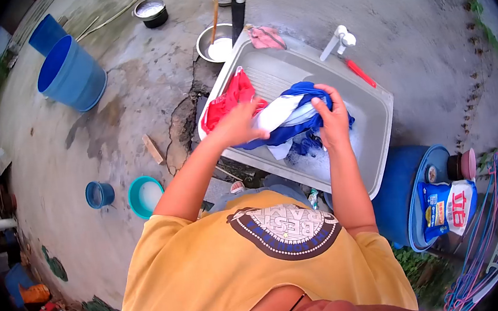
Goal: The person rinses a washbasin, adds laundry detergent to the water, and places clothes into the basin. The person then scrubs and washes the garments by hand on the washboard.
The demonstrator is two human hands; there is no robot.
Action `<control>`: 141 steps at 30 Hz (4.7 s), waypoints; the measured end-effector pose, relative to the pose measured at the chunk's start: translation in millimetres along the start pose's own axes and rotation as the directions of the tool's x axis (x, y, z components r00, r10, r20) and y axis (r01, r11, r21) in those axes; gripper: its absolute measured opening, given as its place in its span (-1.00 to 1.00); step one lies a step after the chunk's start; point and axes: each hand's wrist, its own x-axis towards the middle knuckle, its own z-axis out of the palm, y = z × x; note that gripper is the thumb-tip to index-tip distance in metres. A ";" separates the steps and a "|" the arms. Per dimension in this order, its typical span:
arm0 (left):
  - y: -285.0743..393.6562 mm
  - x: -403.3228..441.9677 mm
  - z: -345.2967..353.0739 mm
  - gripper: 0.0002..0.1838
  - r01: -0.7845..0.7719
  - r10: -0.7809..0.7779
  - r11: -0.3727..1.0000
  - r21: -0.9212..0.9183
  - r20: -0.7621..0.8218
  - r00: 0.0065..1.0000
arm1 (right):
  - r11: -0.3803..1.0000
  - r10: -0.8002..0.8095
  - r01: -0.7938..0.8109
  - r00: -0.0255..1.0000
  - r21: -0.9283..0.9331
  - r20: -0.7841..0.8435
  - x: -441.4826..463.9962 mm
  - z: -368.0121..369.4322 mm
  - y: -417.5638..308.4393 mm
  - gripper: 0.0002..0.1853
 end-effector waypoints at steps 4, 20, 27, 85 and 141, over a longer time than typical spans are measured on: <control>-12.6 -28.5 20.1 -0.55 0.378 -0.372 0.906 -0.190 0.065 0.926 | 0.997 -0.068 0.069 0.997 0.028 -0.041 4.1 4.3 -15.4 -0.66; -90.9 -29.7 15.4 -0.80 0.385 -0.520 0.737 -0.555 -0.103 0.848 | 0.864 -0.497 0.470 0.853 -0.181 -0.159 0.9 -22.9 -136.4 -0.72; -11.8 5.6 7.8 -0.66 0.144 -0.160 0.986 -0.085 -0.228 0.960 | 0.121 -0.597 0.253 0.791 -0.960 0.133 -6.0 -24.8 -142.1 -0.74; 268.7 51.5 100.7 -0.71 0.049 0.174 0.827 -0.560 0.338 0.925 | 0.691 0.338 -0.495 0.865 0.526 0.371 -17.5 -151.7 102.6 -0.68; 69.9 45.0 83.9 -0.56 0.409 -0.569 -0.267 -0.873 0.485 0.664 | 0.578 -0.365 0.401 0.906 0.711 -0.214 -24.0 -244.0 -132.6 -0.66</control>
